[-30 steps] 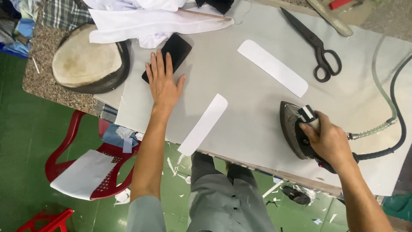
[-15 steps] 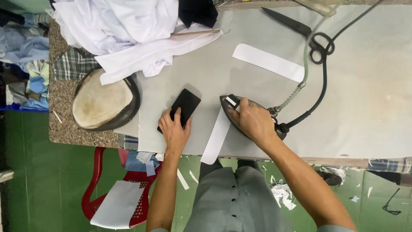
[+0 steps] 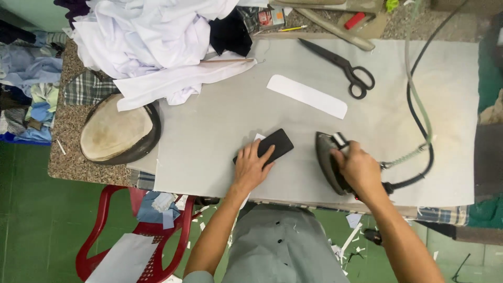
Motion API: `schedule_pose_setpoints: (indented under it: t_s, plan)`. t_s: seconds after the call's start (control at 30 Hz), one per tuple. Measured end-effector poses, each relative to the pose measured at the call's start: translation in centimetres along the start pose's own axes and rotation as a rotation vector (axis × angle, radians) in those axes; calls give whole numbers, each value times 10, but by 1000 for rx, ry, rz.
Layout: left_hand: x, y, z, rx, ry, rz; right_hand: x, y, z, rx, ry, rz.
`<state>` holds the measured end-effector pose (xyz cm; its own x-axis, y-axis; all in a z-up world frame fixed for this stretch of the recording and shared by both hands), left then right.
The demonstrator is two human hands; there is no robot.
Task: The person irons several white fabric pieces on a flat table and a curved pressing cushion. They use a steam iron and a black rectangular pressing block to smooth the fabric, moving items aside as needed and handling the pieces one at a time.
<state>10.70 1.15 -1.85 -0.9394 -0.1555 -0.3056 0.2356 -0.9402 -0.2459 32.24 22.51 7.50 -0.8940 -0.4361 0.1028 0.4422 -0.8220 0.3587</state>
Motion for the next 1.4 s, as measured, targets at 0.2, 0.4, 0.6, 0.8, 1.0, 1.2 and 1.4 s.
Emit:
schedule_pose_setpoints:
  t_s: [0.2,0.4,0.6,0.8,1.0,1.2,1.4]
  plan:
    - [79,-25,19,-102,-440,141,-125,-64,17,-139,-362,-297]
    - [12,31,67,-123,-204,308,-124,25,6,-438,57,83]
    - [-1,100,22,122,-21,750,-81,38,14,-938,431,197]
    - [25,102,-13,386,100,860,38,15,-40,-647,-98,670]
    - [12,81,18,394,76,769,172,20,-105,-219,60,1064]
    - [-1,92,16,97,-125,390,184,-12,-146,-192,116,1108]
    - [-1,67,65,-323,-368,-28,101,28,-65,-670,-120,1058]
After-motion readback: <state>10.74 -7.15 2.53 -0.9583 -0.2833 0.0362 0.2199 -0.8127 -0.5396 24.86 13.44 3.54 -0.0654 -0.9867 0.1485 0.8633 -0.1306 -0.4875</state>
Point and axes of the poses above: each hand's wrist, its own y-axis away from the middle knuckle, its own z-axis out of the back of the hand, x = y × z, the point moved 4 cm from there along -y, towards the middle knuckle, and after that the axes turned 7 degrees about -z, right-handed, at the moved point
